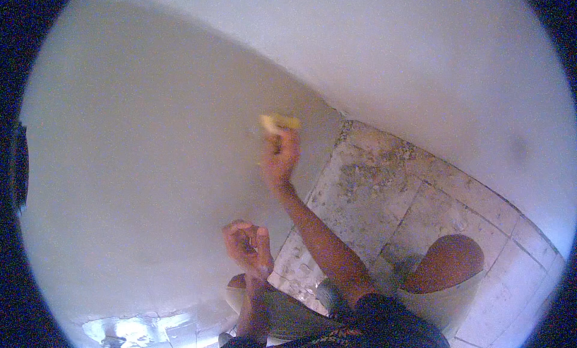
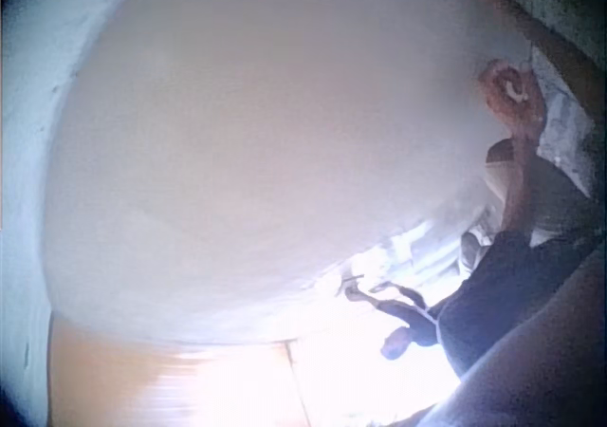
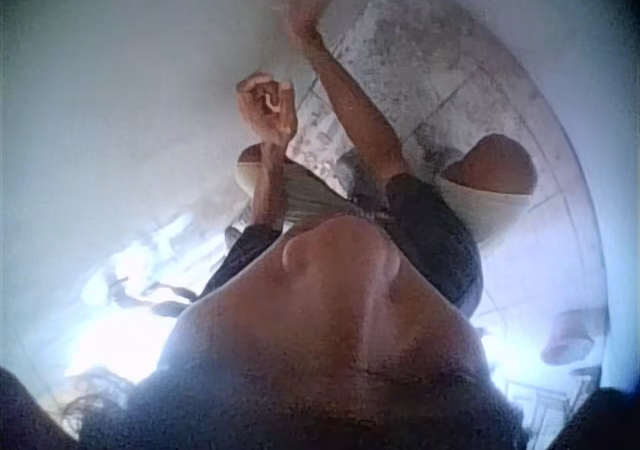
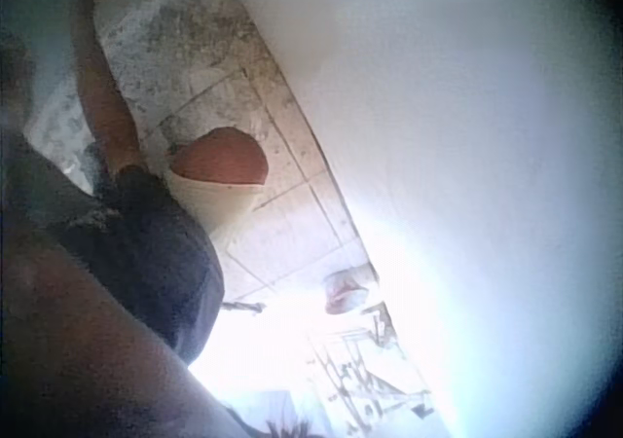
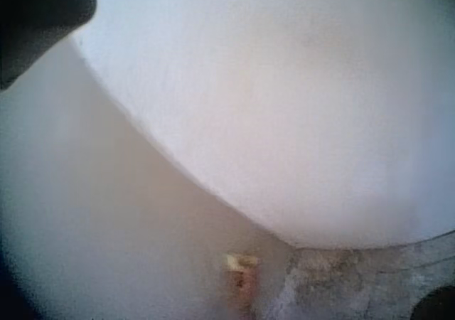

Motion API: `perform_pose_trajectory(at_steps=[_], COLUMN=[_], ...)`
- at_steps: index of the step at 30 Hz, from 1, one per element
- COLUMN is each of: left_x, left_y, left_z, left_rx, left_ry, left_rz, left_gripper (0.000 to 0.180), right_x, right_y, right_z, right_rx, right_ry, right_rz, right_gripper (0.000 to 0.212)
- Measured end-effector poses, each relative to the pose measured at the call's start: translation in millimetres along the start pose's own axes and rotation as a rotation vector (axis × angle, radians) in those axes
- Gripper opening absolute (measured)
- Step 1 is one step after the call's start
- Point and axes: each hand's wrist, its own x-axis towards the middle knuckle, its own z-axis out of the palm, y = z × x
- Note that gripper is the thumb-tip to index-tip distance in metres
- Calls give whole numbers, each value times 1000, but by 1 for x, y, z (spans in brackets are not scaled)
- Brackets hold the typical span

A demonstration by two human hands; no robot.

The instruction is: The person kneels on a tiled floor and uses a yellow sponge to wipe a white wall surface. Another person is visible in the background applying plaster to the wall with a trowel. The camera wearer repeatedly rubs the wall with the sponge, moving along the lower section of the wall.

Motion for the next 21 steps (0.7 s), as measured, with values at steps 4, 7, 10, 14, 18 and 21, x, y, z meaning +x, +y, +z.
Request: perform_pose_trajectory(at_steps=[4,7,10,14,18,21], left_x=[-1,1,5,7,6,4], left_y=[-4,-4,-4,-4,-3,-5], left_z=[2,5,10,14,13,9], left_rx=[5,0,-52,-80,-3,-29], left_ry=[-8,11,39,64,29,26], left_rz=[-33,-17,-17,-13,-15,-24], left_gripper=[30,29,29,30,30,30], right_x=[48,87,103,97,94,83], right_y=[-99,-151,-162,-117,-31,32], right_z=[69,90,84,46,-6,-42], right_rx=[-22,-112,-118,-219,-323,-358], right_ry=[-130,-246,-229,-202,-130,-111], right_rz=[-625,-700,-740,-615,-443,-264], right_gripper=[21,36,44,46,40,37])
